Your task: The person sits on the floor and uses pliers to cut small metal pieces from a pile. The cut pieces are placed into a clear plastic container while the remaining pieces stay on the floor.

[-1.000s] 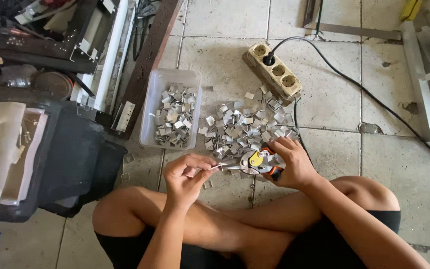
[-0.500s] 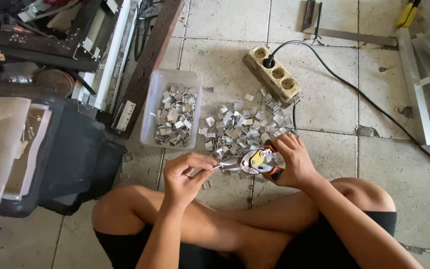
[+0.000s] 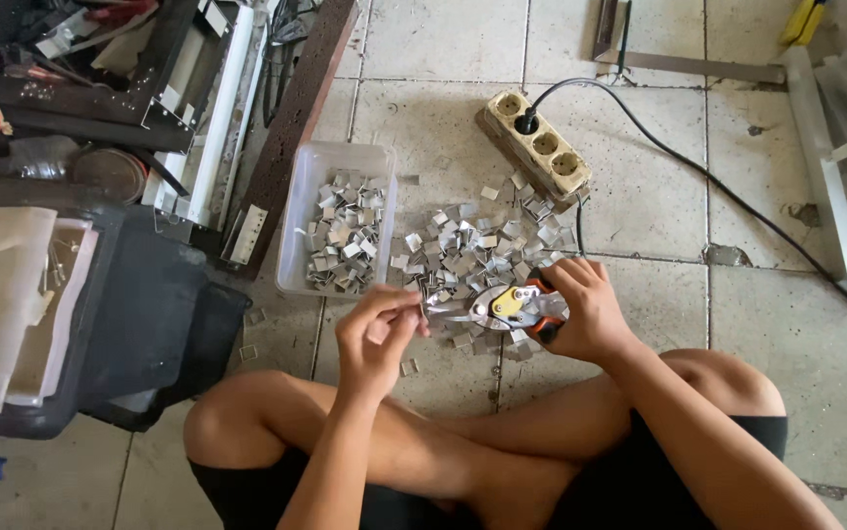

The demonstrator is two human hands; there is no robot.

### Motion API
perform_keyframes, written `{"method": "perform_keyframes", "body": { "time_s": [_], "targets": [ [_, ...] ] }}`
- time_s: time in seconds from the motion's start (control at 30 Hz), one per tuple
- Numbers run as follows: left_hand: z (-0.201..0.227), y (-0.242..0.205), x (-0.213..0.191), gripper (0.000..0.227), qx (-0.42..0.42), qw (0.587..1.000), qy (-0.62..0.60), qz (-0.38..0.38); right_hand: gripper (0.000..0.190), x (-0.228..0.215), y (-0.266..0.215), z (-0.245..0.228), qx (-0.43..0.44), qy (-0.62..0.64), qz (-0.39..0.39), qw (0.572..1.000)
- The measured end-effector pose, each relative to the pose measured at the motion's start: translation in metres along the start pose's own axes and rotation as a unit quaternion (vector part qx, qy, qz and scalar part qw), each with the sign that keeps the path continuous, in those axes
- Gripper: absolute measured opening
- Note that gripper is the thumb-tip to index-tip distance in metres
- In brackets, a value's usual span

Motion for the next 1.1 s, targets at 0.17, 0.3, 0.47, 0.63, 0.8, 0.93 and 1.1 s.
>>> {"method": "perform_keyframes", "body": {
  "time_s": [0.17, 0.3, 0.47, 0.63, 0.8, 0.93, 1.1],
  "targets": [
    [-0.032, -0.007, -0.003, 0.021, -0.114, 0.992, -0.039, 0.043, 0.049, 0.008, -0.002, 0.005, -0.017, -0.013, 0.005, 1.000],
    [-0.030, -0.007, 0.000, 0.006, -0.157, 0.980, -0.068, 0.104, 0.047, 0.011, -0.006, 0.010, -0.020, -0.015, 0.010, 1.000],
    [-0.035, -0.010, 0.001, 0.011, -0.156, 0.980, -0.034, 0.115, 0.048, 0.008, -0.004, 0.006, -0.019, -0.024, 0.011, 0.999],
    [-0.030, -0.008, 0.000, 0.016, -0.122, 0.987, 0.056, 0.082, 0.051, 0.005, -0.002, 0.003, -0.014, -0.031, 0.007, 0.999],
    [-0.013, 0.000, 0.001, 0.034, -0.043, 0.977, 0.204, 0.035, 0.056, 0.004, -0.006, 0.009, 0.005, -0.062, 0.025, 0.998],
    [-0.010, 0.000, 0.004, 0.037, -0.037, 0.976, 0.212, 0.037, 0.054, 0.007, -0.007, 0.010, -0.002, -0.065, 0.012, 0.998],
    [-0.009, -0.004, 0.004, 0.037, -0.068, 0.981, 0.177, 0.031, 0.040, 0.007, 0.000, -0.005, -0.015, -0.061, 0.007, 0.998]
  ]
}}
Point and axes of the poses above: each hand's wrist, its own y-axis towards the middle knuckle, its own x-axis out of the palm, z = x × y, the point moved 5 cm from there along y, towards the middle knuckle, and after that the axes turned 13 degrees about y, right-handed, at the moved point
